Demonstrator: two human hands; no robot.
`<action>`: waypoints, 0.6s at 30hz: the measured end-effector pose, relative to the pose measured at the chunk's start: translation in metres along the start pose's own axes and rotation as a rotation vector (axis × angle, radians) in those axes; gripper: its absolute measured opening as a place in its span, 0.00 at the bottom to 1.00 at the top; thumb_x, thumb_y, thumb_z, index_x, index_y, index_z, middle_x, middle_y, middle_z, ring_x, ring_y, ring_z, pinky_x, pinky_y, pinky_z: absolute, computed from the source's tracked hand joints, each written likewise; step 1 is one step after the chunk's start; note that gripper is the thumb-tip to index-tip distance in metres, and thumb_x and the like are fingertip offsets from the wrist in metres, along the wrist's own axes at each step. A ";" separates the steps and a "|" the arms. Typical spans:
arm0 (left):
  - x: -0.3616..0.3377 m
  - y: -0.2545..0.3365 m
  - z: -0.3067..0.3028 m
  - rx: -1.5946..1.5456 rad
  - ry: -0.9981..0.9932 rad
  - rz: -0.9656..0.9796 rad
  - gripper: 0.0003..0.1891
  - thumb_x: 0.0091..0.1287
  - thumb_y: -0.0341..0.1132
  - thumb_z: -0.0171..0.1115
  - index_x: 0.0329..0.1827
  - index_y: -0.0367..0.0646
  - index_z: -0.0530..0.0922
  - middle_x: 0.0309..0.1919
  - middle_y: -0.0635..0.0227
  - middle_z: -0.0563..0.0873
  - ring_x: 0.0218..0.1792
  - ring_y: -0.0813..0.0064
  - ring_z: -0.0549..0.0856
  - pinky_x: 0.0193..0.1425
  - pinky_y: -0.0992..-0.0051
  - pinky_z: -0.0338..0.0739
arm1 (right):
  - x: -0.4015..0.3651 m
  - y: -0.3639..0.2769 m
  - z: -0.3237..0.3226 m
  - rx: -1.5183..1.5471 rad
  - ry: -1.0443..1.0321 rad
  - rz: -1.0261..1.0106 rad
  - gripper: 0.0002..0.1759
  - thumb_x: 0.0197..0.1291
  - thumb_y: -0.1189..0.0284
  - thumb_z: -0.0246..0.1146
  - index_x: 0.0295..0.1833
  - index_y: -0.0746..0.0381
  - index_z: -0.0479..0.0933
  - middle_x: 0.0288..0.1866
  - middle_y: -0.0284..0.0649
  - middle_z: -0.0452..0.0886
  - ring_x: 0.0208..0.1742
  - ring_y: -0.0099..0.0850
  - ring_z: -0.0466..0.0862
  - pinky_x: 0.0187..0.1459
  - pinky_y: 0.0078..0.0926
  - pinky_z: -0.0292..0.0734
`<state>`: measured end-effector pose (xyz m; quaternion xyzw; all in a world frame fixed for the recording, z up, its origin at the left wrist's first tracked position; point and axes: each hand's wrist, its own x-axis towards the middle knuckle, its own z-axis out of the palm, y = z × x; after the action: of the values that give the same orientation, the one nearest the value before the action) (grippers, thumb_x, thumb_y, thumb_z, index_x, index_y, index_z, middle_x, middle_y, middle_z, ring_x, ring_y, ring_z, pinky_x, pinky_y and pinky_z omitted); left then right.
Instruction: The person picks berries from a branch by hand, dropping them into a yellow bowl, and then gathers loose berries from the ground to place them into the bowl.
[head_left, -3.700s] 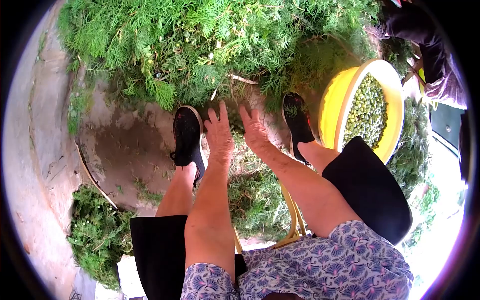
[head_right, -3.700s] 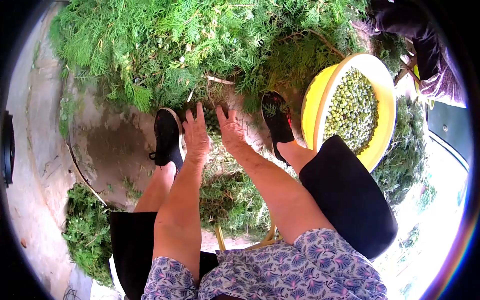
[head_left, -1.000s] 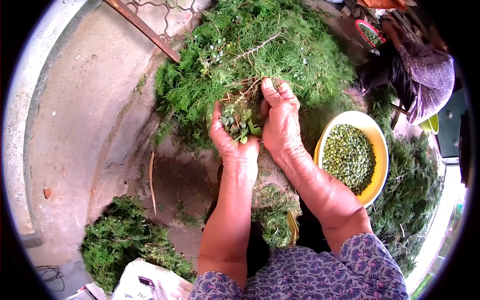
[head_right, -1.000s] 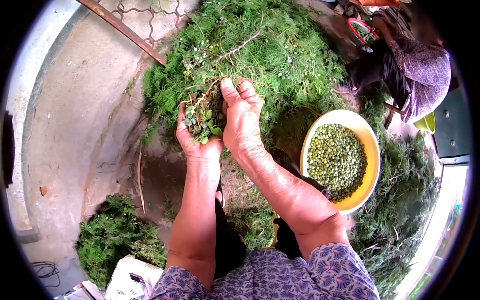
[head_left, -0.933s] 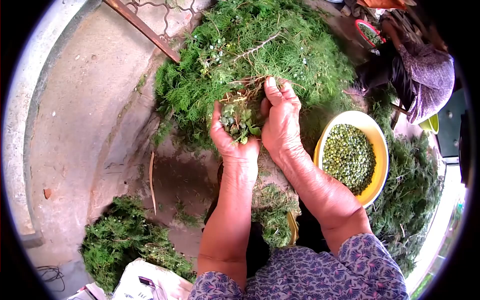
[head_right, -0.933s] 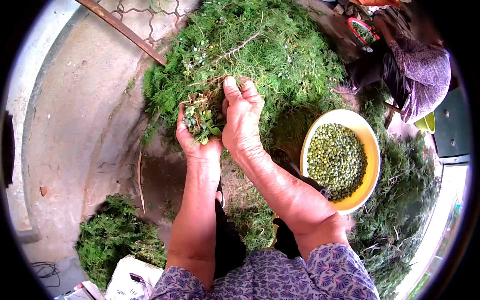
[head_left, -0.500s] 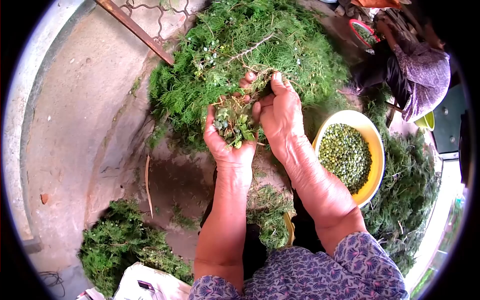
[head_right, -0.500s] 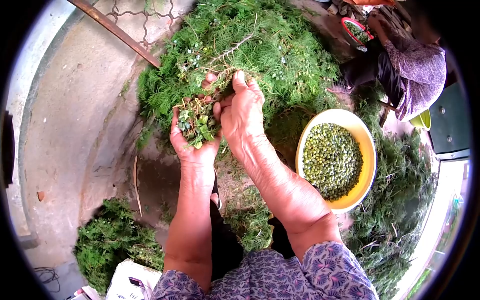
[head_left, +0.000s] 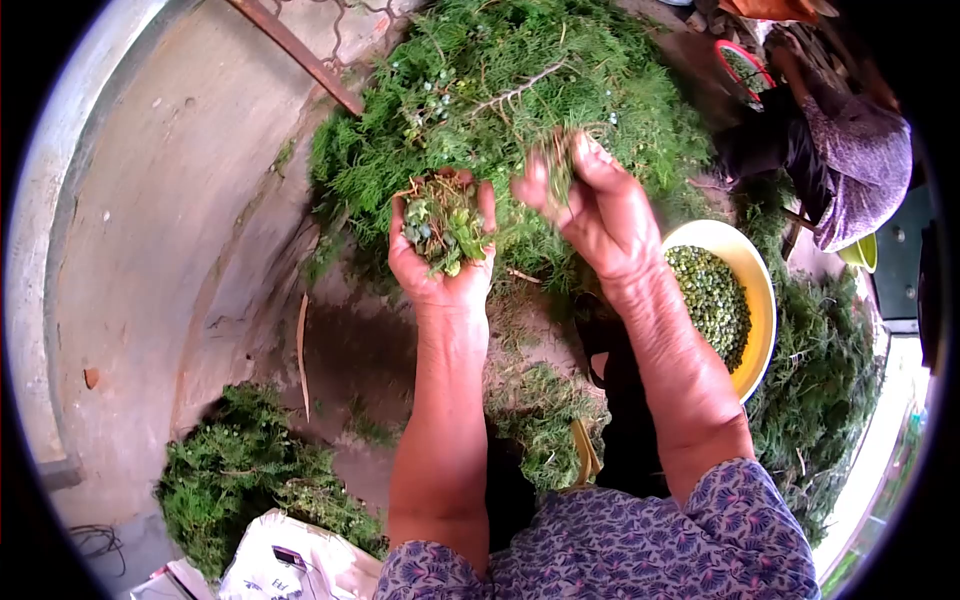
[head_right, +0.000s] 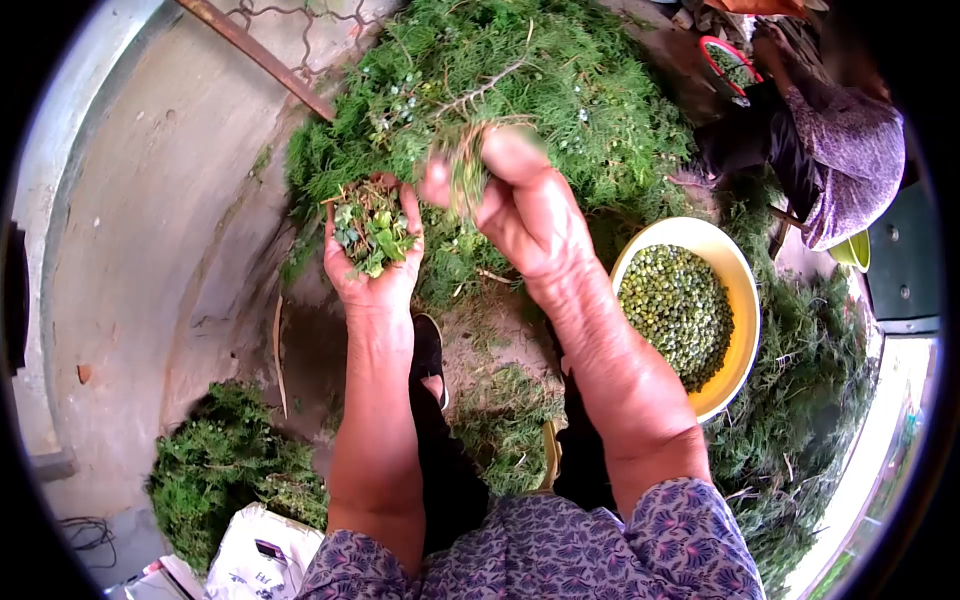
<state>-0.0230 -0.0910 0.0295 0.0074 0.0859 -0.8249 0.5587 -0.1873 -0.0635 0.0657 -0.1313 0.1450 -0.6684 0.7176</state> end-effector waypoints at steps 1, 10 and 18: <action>0.001 0.005 -0.001 -0.033 -0.022 -0.026 0.19 0.70 0.48 0.45 0.45 0.42 0.76 0.44 0.54 0.81 0.48 0.54 0.79 0.57 0.48 0.75 | -0.007 0.001 -0.002 -0.087 -0.162 0.059 0.09 0.64 0.73 0.55 0.45 0.68 0.72 0.47 0.54 0.78 0.52 0.45 0.79 0.54 0.48 0.76; -0.015 0.012 0.007 0.072 -0.027 0.108 0.19 0.71 0.46 0.41 0.40 0.43 0.78 0.42 0.54 0.81 0.46 0.56 0.80 0.54 0.50 0.77 | -0.032 0.019 0.029 -1.186 -0.150 -0.065 0.09 0.58 0.79 0.62 0.44 0.63 0.81 0.40 0.39 0.83 0.37 0.25 0.82 0.43 0.23 0.79; -0.020 0.003 0.006 0.193 0.041 0.123 0.21 0.72 0.47 0.38 0.44 0.40 0.75 0.42 0.56 0.81 0.46 0.56 0.80 0.53 0.59 0.76 | -0.024 0.058 0.030 -1.501 -0.129 -0.481 0.15 0.50 0.83 0.65 0.45 0.64 0.79 0.35 0.43 0.80 0.36 0.35 0.81 0.40 0.27 0.78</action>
<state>-0.0124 -0.0748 0.0368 0.0833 0.0170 -0.7931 0.6032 -0.1241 -0.0358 0.0716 -0.6465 0.4828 -0.5201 0.2800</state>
